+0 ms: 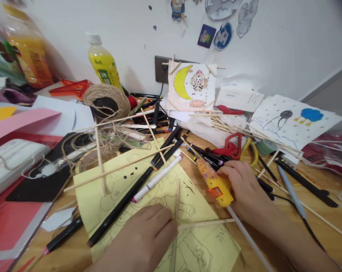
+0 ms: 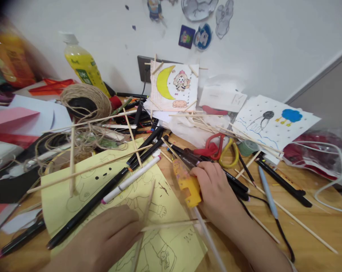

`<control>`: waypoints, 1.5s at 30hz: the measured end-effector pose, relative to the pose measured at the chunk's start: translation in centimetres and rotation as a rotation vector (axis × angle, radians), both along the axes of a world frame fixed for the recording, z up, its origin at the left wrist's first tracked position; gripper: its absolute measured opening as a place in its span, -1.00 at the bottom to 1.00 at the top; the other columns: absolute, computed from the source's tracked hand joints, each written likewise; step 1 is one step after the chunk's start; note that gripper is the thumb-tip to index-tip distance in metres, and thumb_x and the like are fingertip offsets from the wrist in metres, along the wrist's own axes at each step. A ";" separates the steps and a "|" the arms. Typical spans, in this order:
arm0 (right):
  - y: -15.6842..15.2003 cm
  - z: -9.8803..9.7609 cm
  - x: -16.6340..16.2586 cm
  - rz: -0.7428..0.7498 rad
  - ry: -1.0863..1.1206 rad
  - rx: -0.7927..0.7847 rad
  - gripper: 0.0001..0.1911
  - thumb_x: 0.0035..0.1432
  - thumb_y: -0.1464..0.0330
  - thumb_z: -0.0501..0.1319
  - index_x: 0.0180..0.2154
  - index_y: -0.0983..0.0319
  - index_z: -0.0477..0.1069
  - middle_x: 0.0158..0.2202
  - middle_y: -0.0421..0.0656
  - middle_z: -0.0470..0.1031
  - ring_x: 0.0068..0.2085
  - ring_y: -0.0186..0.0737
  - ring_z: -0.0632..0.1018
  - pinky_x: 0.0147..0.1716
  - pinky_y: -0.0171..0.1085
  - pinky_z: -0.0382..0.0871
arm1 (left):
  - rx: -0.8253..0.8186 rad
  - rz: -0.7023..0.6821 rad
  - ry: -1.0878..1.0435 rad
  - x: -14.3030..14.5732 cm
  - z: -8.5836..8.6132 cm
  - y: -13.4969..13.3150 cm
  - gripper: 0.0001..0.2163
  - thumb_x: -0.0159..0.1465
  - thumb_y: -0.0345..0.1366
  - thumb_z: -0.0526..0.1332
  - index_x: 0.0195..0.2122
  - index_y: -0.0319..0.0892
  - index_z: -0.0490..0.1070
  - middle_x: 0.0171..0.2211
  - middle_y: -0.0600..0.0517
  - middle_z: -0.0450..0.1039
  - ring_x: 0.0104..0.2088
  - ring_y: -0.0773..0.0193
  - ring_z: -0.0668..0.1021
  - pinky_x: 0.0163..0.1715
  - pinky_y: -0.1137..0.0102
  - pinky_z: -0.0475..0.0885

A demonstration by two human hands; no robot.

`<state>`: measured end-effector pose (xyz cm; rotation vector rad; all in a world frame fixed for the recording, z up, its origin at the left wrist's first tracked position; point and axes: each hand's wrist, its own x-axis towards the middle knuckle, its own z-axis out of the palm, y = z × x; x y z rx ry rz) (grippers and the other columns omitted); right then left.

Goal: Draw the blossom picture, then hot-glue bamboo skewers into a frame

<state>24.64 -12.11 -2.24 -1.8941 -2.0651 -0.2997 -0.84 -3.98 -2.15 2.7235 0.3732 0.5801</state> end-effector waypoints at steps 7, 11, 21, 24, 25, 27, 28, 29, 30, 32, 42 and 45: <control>-1.6 2.0 4.4 0.096 -0.103 -0.128 -0.56 0.06 0.61 -0.02 -0.06 0.21 0.36 -0.06 0.02 0.38 -0.06 -0.02 0.39 -0.10 -0.03 0.32 | -0.001 0.034 0.002 -0.1 0.6 0.0 -0.67 0.39 -0.38 -0.15 -0.43 -0.14 0.33 -0.47 0.06 0.39 -0.47 0.33 0.41 -0.46 0.45 0.37; -2.6 4.2 2.8 0.160 0.098 -0.216 -0.64 0.15 0.51 0.03 -0.03 0.13 0.34 0.07 -0.04 0.34 0.07 -0.07 0.36 -0.04 -0.09 0.33 | -0.008 0.069 -0.051 -0.2 0.9 0.5 -0.71 0.39 -0.37 -0.11 -0.38 -0.14 0.34 -0.45 0.06 0.39 -0.45 0.33 0.43 -0.45 0.46 0.40; -1.2 0.7 -3.4 0.307 0.058 -0.049 -0.71 0.27 0.51 -0.03 -0.30 0.24 0.45 -0.49 -0.17 0.49 -0.41 -0.24 0.40 -0.31 -0.21 0.28 | 0.089 0.132 -0.166 -0.2 -0.8 1.9 -0.87 0.32 -0.44 0.04 -0.26 -0.20 0.36 -0.35 0.01 0.42 -0.36 0.29 0.46 -0.39 0.39 0.41; -1.2 0.4 -2.8 0.308 0.014 -0.016 -0.69 0.29 0.52 -0.05 -0.30 0.24 0.45 -0.49 -0.18 0.48 -0.42 -0.26 0.39 -0.34 -0.24 0.25 | 0.080 0.119 -0.144 -0.2 -1.1 1.9 -0.87 0.32 -0.45 0.04 -0.24 -0.20 0.36 -0.34 0.01 0.41 -0.34 0.29 0.46 -0.37 0.39 0.41; -1.2 0.4 -2.8 0.317 0.004 -0.010 -0.70 0.30 0.52 -0.05 -0.30 0.24 0.44 -0.48 -0.18 0.48 -0.43 -0.26 0.39 -0.34 -0.25 0.25 | 0.079 0.121 -0.140 -0.2 -1.1 1.9 -0.87 0.32 -0.46 0.04 -0.24 -0.20 0.37 -0.34 0.00 0.41 -0.34 0.29 0.46 -0.37 0.39 0.41; -1.2 0.4 -2.8 0.331 -0.013 0.002 -0.71 0.29 0.53 -0.04 -0.30 0.25 0.44 -0.45 -0.17 0.49 -0.44 -0.28 0.40 -0.36 -0.26 0.24 | 0.083 0.132 -0.138 -0.2 -1.0 2.0 -0.85 0.31 -0.47 0.02 -0.24 -0.21 0.37 -0.33 -0.01 0.41 -0.33 0.28 0.46 -0.36 0.39 0.42; -1.1 0.5 -2.9 0.331 -0.021 0.002 -0.71 0.29 0.53 -0.04 -0.31 0.26 0.43 -0.43 -0.17 0.50 -0.43 -0.28 0.40 -0.35 -0.26 0.25 | 0.089 0.137 -0.138 -0.2 -0.9 2.1 -0.84 0.31 -0.47 0.02 -0.23 -0.22 0.38 -0.33 -0.02 0.42 -0.32 0.28 0.46 -0.36 0.39 0.43; -1.1 0.5 -3.0 0.335 -0.025 0.007 -0.70 0.30 0.53 -0.05 -0.32 0.26 0.43 -0.43 -0.16 0.50 -0.43 -0.29 0.41 -0.35 -0.26 0.24 | 0.096 0.140 -0.140 -0.2 -0.8 2.1 -0.84 0.32 -0.47 0.01 -0.23 -0.23 0.38 -0.33 -0.02 0.42 -0.33 0.28 0.46 -0.36 0.39 0.43; -1.0 0.5 -3.1 0.339 -0.025 0.009 -0.68 0.30 0.53 -0.06 -0.33 0.26 0.43 -0.43 -0.16 0.50 -0.44 -0.29 0.41 -0.35 -0.26 0.24 | 0.100 0.143 -0.137 -0.3 -0.8 2.2 -0.83 0.32 -0.47 0.00 -0.23 -0.23 0.38 -0.33 -0.02 0.42 -0.33 0.28 0.46 -0.37 0.39 0.44; -0.9 0.5 -3.2 0.346 -0.022 0.004 -0.64 0.32 0.53 -0.10 -0.35 0.27 0.43 -0.46 -0.17 0.49 -0.44 -0.29 0.41 -0.34 -0.25 0.23 | 0.102 0.146 -0.124 -0.4 -0.7 2.2 -0.82 0.32 -0.46 -0.01 -0.23 -0.23 0.39 -0.33 -0.02 0.43 -0.33 0.29 0.47 -0.37 0.39 0.44; -0.5 0.6 -3.3 0.348 -0.016 0.018 -0.59 0.34 0.51 -0.13 -0.34 0.27 0.45 -0.45 -0.15 0.50 -0.44 -0.27 0.40 -0.34 -0.24 0.20 | 0.131 0.150 -0.094 -0.3 -0.1 2.3 -0.78 0.34 -0.44 -0.03 -0.29 -0.21 0.40 -0.37 -0.01 0.42 -0.36 0.29 0.45 -0.37 0.38 0.43; -0.5 0.5 -3.3 0.351 -0.025 0.007 -0.60 0.34 0.51 -0.13 -0.32 0.27 0.45 -0.45 -0.15 0.49 -0.43 -0.27 0.41 -0.34 -0.23 0.20 | 0.125 0.152 -0.073 -0.3 0.0 2.3 -0.75 0.35 -0.43 -0.05 -0.31 -0.22 0.41 -0.38 -0.02 0.42 -0.36 0.28 0.45 -0.38 0.37 0.43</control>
